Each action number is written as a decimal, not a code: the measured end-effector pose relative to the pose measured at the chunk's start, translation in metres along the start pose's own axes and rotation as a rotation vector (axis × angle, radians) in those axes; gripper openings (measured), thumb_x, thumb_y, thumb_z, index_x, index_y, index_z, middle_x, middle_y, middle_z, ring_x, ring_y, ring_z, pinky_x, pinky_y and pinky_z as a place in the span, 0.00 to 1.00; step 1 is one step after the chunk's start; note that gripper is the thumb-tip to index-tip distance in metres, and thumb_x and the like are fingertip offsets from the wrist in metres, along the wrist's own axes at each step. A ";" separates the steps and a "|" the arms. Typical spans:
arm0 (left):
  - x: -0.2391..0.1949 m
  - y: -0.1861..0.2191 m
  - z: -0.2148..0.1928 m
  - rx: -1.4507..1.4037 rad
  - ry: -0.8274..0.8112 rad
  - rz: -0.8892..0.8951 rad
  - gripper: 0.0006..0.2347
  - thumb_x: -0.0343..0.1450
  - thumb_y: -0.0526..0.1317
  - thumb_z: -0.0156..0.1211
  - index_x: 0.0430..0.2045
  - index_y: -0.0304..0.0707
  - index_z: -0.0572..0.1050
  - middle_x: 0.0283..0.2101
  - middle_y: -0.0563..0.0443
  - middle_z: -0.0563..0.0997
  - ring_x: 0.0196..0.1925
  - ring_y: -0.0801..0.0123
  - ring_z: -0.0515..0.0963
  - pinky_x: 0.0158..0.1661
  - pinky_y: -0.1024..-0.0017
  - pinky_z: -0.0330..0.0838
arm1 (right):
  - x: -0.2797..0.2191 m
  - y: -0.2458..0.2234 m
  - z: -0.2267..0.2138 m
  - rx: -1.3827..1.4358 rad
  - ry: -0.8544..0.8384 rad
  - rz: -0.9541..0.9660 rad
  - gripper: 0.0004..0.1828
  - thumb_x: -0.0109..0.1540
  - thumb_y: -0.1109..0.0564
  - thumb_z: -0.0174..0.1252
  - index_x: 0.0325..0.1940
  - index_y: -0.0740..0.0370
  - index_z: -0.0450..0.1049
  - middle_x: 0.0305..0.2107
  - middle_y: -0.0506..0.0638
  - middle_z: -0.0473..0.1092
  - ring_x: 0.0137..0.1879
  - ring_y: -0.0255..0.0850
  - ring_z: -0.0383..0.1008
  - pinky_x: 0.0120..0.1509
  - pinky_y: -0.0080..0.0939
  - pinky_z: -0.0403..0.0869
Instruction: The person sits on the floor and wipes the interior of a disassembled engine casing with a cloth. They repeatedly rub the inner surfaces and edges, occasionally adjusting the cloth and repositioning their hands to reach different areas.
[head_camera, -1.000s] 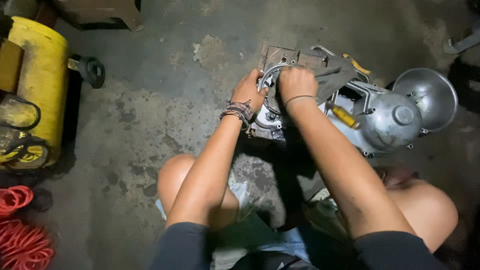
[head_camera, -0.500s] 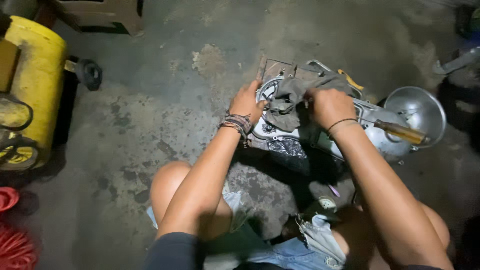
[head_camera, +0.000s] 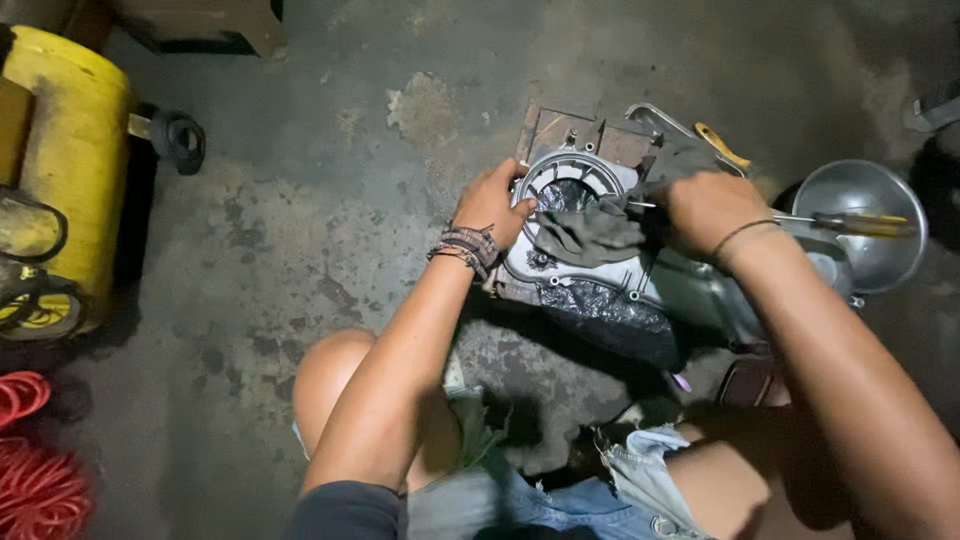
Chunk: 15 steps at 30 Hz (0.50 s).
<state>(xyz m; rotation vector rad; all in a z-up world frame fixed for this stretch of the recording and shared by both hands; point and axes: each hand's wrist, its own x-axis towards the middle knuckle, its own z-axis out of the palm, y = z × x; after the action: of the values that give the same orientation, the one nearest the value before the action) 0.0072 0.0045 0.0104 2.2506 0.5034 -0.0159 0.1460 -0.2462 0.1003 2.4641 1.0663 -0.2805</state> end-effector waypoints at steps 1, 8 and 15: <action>0.001 -0.001 -0.001 0.020 0.007 0.014 0.18 0.70 0.46 0.66 0.53 0.56 0.72 0.47 0.42 0.79 0.57 0.47 0.78 0.59 0.51 0.71 | -0.002 0.001 -0.006 0.047 -0.026 0.005 0.18 0.59 0.43 0.56 0.42 0.51 0.87 0.35 0.59 0.83 0.49 0.57 0.84 0.51 0.59 0.81; 0.003 0.000 0.002 0.023 0.019 0.042 0.17 0.69 0.44 0.66 0.52 0.53 0.73 0.48 0.39 0.81 0.58 0.44 0.78 0.58 0.48 0.71 | 0.049 -0.049 0.006 0.327 0.431 -0.081 0.14 0.58 0.50 0.68 0.47 0.49 0.82 0.36 0.52 0.79 0.46 0.56 0.82 0.46 0.57 0.81; -0.004 0.003 0.003 0.042 -0.003 -0.021 0.17 0.71 0.47 0.62 0.55 0.56 0.70 0.52 0.43 0.81 0.62 0.49 0.76 0.61 0.51 0.70 | 0.077 -0.082 0.041 0.075 0.373 -0.014 0.15 0.64 0.55 0.51 0.32 0.50 0.84 0.26 0.48 0.79 0.35 0.48 0.84 0.39 0.50 0.81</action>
<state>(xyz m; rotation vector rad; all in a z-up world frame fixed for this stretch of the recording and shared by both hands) 0.0047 -0.0006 0.0111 2.2861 0.5294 -0.0410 0.1381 -0.1665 0.0121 2.6421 1.2387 0.1464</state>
